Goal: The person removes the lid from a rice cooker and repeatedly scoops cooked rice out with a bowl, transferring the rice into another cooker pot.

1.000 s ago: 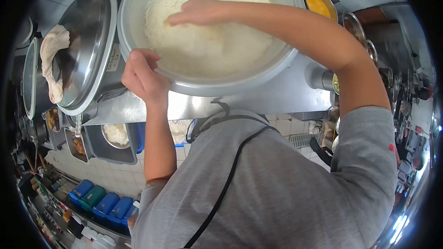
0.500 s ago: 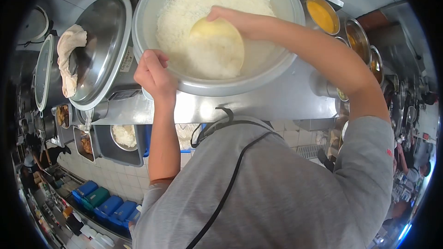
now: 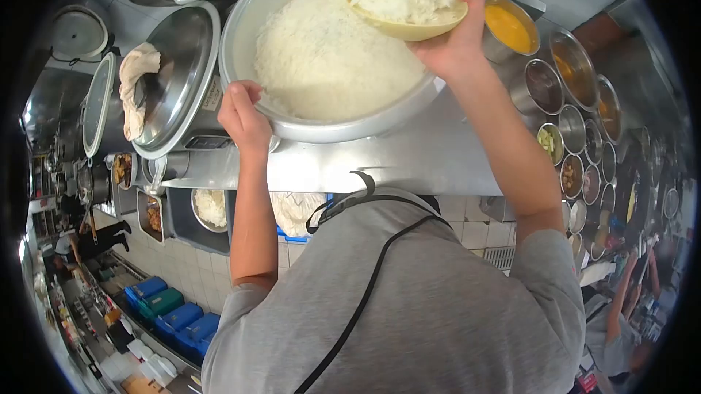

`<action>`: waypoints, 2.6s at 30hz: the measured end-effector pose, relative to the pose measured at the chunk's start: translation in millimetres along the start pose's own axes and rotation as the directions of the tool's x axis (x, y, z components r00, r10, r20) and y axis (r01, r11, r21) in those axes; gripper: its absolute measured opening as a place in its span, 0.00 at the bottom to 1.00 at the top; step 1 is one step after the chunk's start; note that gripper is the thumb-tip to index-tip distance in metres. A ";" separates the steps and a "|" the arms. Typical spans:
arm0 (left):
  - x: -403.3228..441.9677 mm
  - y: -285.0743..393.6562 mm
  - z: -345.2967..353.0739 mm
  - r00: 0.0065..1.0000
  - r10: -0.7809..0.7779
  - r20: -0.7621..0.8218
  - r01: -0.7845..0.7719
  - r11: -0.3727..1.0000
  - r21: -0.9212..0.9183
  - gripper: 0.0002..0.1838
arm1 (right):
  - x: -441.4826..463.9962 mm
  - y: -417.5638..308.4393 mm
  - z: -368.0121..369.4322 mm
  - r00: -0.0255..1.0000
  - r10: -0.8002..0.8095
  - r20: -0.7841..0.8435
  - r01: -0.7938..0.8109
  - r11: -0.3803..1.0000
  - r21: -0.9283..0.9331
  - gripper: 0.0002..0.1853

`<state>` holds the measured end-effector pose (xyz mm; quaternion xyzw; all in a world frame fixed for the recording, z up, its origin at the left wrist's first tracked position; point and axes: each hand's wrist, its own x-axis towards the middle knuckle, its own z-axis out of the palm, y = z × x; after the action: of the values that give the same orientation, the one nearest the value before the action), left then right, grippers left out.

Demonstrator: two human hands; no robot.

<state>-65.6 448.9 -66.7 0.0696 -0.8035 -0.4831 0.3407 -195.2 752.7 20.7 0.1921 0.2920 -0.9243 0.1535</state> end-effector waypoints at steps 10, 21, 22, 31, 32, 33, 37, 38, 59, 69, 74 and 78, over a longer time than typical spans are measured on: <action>-223.3 -37.7 -41.7 0.904 -0.428 -0.009 0.415 0.870 0.264 0.20 | 0.5 -9.3 -0.2 0.991 -0.111 0.080 0.125 0.973 -0.193 0.32; -567.2 -214.2 -128.9 0.105 -0.877 0.469 0.963 0.207 0.171 0.52 | -1.6 11.0 15.1 0.918 -0.071 0.391 0.125 0.986 -0.113 0.34; -557.0 -200.2 -141.7 0.027 -0.901 0.434 0.933 0.178 0.311 0.55 | -6.8 17.7 20.2 0.925 -0.162 0.344 0.225 0.962 -0.152 0.36; -609.3 -212.2 -303.7 -0.126 -0.930 0.346 0.905 0.035 0.423 0.63 | -54.5 90.7 46.0 0.918 -0.336 0.213 0.372 0.913 -0.165 0.37; -613.7 -212.1 -319.4 -0.130 -0.919 0.372 0.941 0.004 0.338 0.63 | -62.0 99.5 51.1 0.914 -0.344 0.216 0.382 0.908 -0.173 0.37; -621.6 -215.7 -331.2 -0.134 -0.908 0.398 0.967 -0.031 0.255 0.64 | -71.7 108.8 54.6 0.917 -0.339 0.208 0.378 0.906 -0.192 0.38; -604.3 -207.0 -368.2 -0.070 -0.889 0.452 0.958 0.066 0.279 0.56 | -111.7 146.5 61.7 0.898 -0.421 0.130 0.438 0.885 -0.159 0.38; -607.2 -226.1 -370.3 -0.063 -0.894 0.444 0.918 0.122 0.376 0.54 | -114.4 147.1 60.3 0.892 -0.435 0.126 0.451 0.878 -0.160 0.38; -369.7 -425.3 -645.0 0.521 -0.811 -0.266 0.837 0.546 -0.024 0.16 | -111.5 348.0 279.0 0.819 -0.568 0.079 0.573 0.807 -0.143 0.33; -276.0 -521.8 -732.3 0.655 -0.751 -0.080 0.755 0.654 0.044 0.15 | -48.0 643.4 573.9 0.793 -0.453 0.408 0.575 0.778 -0.255 0.32; -253.5 -521.2 -747.4 0.577 -0.816 0.021 0.809 0.575 0.124 0.19 | 82.1 723.5 629.3 0.742 -0.410 0.531 0.670 0.422 -0.611 0.41; -248.1 -519.2 -749.8 0.611 -0.791 0.028 0.786 0.611 0.096 0.21 | 55.5 745.8 634.1 0.526 -0.534 0.662 0.514 -0.421 -0.748 0.45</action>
<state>470.6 -260.1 -387.9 0.4120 -0.7193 -0.5557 0.0637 -117.1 -219.9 116.6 -0.1375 0.8876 -0.3699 -0.2376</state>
